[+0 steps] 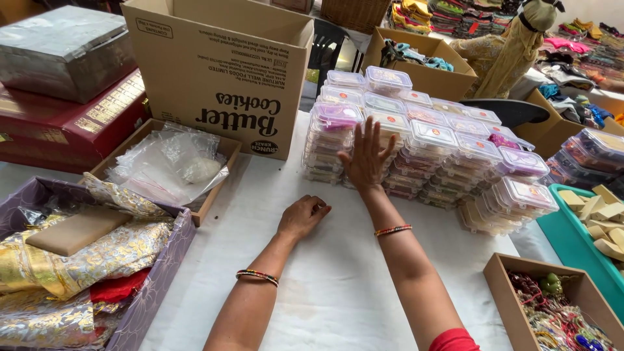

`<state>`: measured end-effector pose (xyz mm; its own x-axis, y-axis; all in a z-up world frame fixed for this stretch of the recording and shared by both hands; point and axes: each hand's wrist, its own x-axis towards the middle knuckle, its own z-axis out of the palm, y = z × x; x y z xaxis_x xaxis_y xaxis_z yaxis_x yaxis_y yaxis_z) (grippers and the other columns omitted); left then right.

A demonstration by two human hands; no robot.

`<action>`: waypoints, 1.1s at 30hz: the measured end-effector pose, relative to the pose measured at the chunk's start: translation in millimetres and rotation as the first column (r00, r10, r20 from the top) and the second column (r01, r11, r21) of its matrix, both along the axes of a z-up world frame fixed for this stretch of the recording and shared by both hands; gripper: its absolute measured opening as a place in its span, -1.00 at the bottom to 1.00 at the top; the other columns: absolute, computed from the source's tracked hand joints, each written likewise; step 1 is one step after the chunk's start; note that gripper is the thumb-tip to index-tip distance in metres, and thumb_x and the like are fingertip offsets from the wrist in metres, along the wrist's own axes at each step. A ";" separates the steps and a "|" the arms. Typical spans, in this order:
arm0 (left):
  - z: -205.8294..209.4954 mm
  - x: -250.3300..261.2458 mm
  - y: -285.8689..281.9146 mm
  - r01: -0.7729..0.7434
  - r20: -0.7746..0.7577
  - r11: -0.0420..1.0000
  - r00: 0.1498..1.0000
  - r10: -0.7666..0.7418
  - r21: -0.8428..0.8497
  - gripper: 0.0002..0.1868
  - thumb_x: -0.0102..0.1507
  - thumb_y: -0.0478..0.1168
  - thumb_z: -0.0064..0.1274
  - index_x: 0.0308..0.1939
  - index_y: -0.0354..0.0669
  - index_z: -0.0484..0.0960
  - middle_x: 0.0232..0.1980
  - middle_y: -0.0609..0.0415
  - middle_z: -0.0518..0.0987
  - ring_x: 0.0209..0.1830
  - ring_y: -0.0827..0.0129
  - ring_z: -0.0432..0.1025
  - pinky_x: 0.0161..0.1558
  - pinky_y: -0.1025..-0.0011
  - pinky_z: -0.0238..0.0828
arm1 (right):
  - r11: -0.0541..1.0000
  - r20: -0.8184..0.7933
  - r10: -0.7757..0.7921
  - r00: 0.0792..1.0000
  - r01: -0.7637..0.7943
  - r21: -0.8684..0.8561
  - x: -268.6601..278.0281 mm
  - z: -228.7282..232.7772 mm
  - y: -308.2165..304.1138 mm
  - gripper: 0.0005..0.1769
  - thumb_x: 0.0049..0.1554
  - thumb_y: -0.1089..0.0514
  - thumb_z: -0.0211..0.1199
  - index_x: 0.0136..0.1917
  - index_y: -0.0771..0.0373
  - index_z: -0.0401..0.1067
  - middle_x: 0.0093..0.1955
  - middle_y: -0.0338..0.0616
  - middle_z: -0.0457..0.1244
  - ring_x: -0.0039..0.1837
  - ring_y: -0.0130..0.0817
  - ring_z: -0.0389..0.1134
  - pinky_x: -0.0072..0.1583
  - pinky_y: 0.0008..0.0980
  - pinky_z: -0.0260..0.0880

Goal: The recorder is packing small decorative jewelry items into plastic zip-lock bags and placing them into small plastic containers.

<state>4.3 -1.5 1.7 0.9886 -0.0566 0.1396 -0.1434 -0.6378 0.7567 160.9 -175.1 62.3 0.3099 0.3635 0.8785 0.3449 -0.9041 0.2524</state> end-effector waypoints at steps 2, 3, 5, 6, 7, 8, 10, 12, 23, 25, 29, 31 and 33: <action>8.8 -3.1 0.2 -0.007 -0.011 1.000 1.000 0.007 -0.005 -0.54 0.34 0.22 -0.02 -0.04 -0.04 0.70 -0.06 0.12 0.62 -0.10 0.29 0.56 -0.01 0.27 0.51 | 0.997 0.020 0.063 0.998 -0.062 -0.051 -6.2 4.3 16.8 -0.11 0.38 -0.54 -0.56 0.75 -0.04 -0.37 0.80 -0.26 -0.49 0.78 -0.34 -0.53 0.64 0.19 -0.83; 11.3 -6.7 -0.2 -0.009 -0.030 1.000 1.000 0.009 -0.009 -0.55 0.33 0.21 -0.01 -0.03 -0.03 0.70 -0.07 0.12 0.62 -0.11 0.31 0.57 -0.02 0.28 0.51 | 0.988 0.030 0.122 0.992 -0.119 -0.101 -11.6 3.4 24.3 -0.13 0.38 -0.53 -0.54 0.75 -0.05 -0.30 0.80 -0.26 -0.45 0.78 -0.33 -0.50 0.63 0.18 -0.84; 14.4 -10.6 0.2 -0.009 -0.025 1.000 1.000 0.009 -0.017 -0.55 0.33 0.20 0.00 -0.03 -0.04 0.70 -0.08 0.11 0.63 -0.12 0.31 0.56 -0.02 0.28 0.51 | 0.989 0.026 0.102 0.994 -0.099 -0.111 -21.7 14.9 38.6 -0.17 0.39 -0.51 -0.51 0.74 -0.09 -0.22 0.78 -0.22 -0.37 0.76 -0.27 -0.42 0.63 0.18 -0.81; 16.5 -12.4 1.0 -0.010 -0.017 1.000 1.000 0.010 -0.027 -0.56 0.33 0.19 0.01 -0.02 -0.05 0.70 -0.09 0.09 0.63 -0.14 0.30 0.56 -0.03 0.29 0.52 | 0.989 0.025 0.083 0.996 -0.080 -0.125 -26.7 21.4 46.4 -0.21 0.40 -0.48 -0.47 0.73 -0.13 -0.14 0.77 -0.19 -0.29 0.75 -0.21 -0.33 0.62 0.18 -0.79; 17.6 -13.0 0.5 -0.013 -0.015 1.000 1.000 0.012 -0.027 -0.56 0.33 0.19 0.01 -0.02 -0.05 0.70 -0.09 0.09 0.63 -0.14 0.30 0.56 -0.03 0.29 0.52 | 0.989 0.027 0.086 0.996 -0.082 -0.125 -18.3 22.4 49.4 -0.21 0.40 -0.48 -0.47 0.73 -0.13 -0.14 0.77 -0.19 -0.29 0.75 -0.21 -0.33 0.62 0.18 -0.79; 18.7 -13.9 0.4 -0.012 -0.037 1.000 0.999 0.011 -0.025 -0.56 0.34 0.18 0.00 -0.02 -0.05 0.69 -0.10 0.10 0.63 -0.14 0.31 0.56 -0.03 0.30 0.52 | 0.994 -0.031 0.082 0.996 -0.084 -0.075 -10.2 23.4 52.8 -0.26 0.41 -0.42 -0.37 0.68 -0.04 -0.02 0.72 -0.17 -0.13 0.71 -0.20 -0.17 0.60 0.24 -0.72; 17.0 -12.1 0.5 -0.016 -0.055 1.000 0.998 0.014 -0.023 -0.56 0.34 0.18 -0.01 -0.01 -0.05 0.69 -0.10 0.10 0.63 -0.15 0.31 0.56 -0.04 0.31 0.53 | 0.996 -0.085 0.086 0.993 -0.088 -0.026 0.4 29.0 57.8 -0.30 0.42 -0.35 -0.27 0.62 0.04 0.09 0.66 -0.15 0.04 0.66 -0.18 0.00 0.58 0.29 -0.65; 10.1 -8.0 -0.2 0.010 -0.011 1.000 1.000 -0.011 -0.016 -0.55 0.35 0.19 -0.02 -0.04 -0.07 0.70 -0.07 0.15 0.63 -0.11 0.35 0.55 -0.03 0.32 0.51 | 0.983 -0.167 0.180 0.969 -0.169 0.076 3.9 36.0 59.2 -0.51 0.42 -0.25 0.01 0.47 -0.01 0.32 0.40 -0.26 0.29 0.45 -0.26 0.28 0.59 0.33 -0.52; -7.4 2.2 -1.5 0.011 0.031 1.000 0.999 -0.011 0.007 -0.50 0.33 0.26 -0.04 -0.08 -0.06 0.69 -0.10 0.16 0.64 -0.17 0.37 0.57 -0.10 0.33 0.54 | 0.968 -0.152 0.215 0.965 -0.231 -0.096 -9.5 70.9 67.5 -0.49 0.18 -0.28 0.32 0.23 0.07 0.56 0.18 -0.13 0.37 0.20 -0.17 0.38 0.30 -0.09 0.29; -8.5 2.6 -1.3 0.009 0.034 1.000 0.999 -0.009 0.007 -0.49 0.33 0.27 -0.04 -0.08 -0.07 0.69 -0.10 0.16 0.65 -0.17 0.37 0.57 -0.11 0.33 0.55 | 0.957 -0.126 0.278 0.952 -0.286 -0.052 -13.6 76.8 68.1 -0.48 0.13 -0.30 0.32 0.16 0.07 0.56 0.23 -0.08 0.37 0.18 -0.11 0.38 0.20 -0.14 0.33; -9.4 3.0 -1.4 0.005 0.042 1.000 0.999 -0.005 0.017 -0.49 0.33 0.27 -0.03 -0.07 -0.08 0.69 -0.08 0.16 0.64 -0.17 0.37 0.57 -0.10 0.32 0.55 | 0.934 -0.294 0.341 0.893 -0.358 -0.005 -2.4 75.7 58.3 -0.52 0.25 -0.24 0.27 0.25 0.09 0.55 0.25 -0.17 0.37 0.24 -0.17 0.37 0.31 -0.08 0.31; -9.3 2.7 -2.1 0.010 0.037 1.000 0.999 -0.010 0.020 -0.49 0.33 0.27 -0.04 -0.06 -0.08 0.68 -0.08 0.16 0.64 -0.17 0.37 0.57 -0.09 0.32 0.55 | 0.927 -0.328 0.348 0.878 -0.374 -0.019 1.0 75.0 53.2 -0.59 0.32 -0.19 0.23 0.28 0.06 0.55 0.29 -0.22 0.37 0.30 -0.22 0.37 0.38 -0.06 0.29; -7.5 2.6 -2.9 0.002 -0.008 1.000 1.000 -0.002 0.020 -0.50 0.32 0.27 -0.04 -0.04 -0.04 0.68 -0.10 0.16 0.64 -0.15 0.39 0.57 -0.07 0.34 0.54 | 0.939 -0.397 0.298 0.868 -0.341 -0.041 -0.6 76.7 50.9 -0.58 0.34 -0.16 0.19 0.36 0.02 0.47 0.35 -0.23 0.36 0.35 -0.30 0.36 0.49 0.08 0.15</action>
<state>6.9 -4.4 -5.9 0.9895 -0.0608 0.1310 -0.1387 -0.6523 0.7451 160.4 -124.2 139.0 0.4620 0.5841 0.6673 0.6989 -0.7030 0.1315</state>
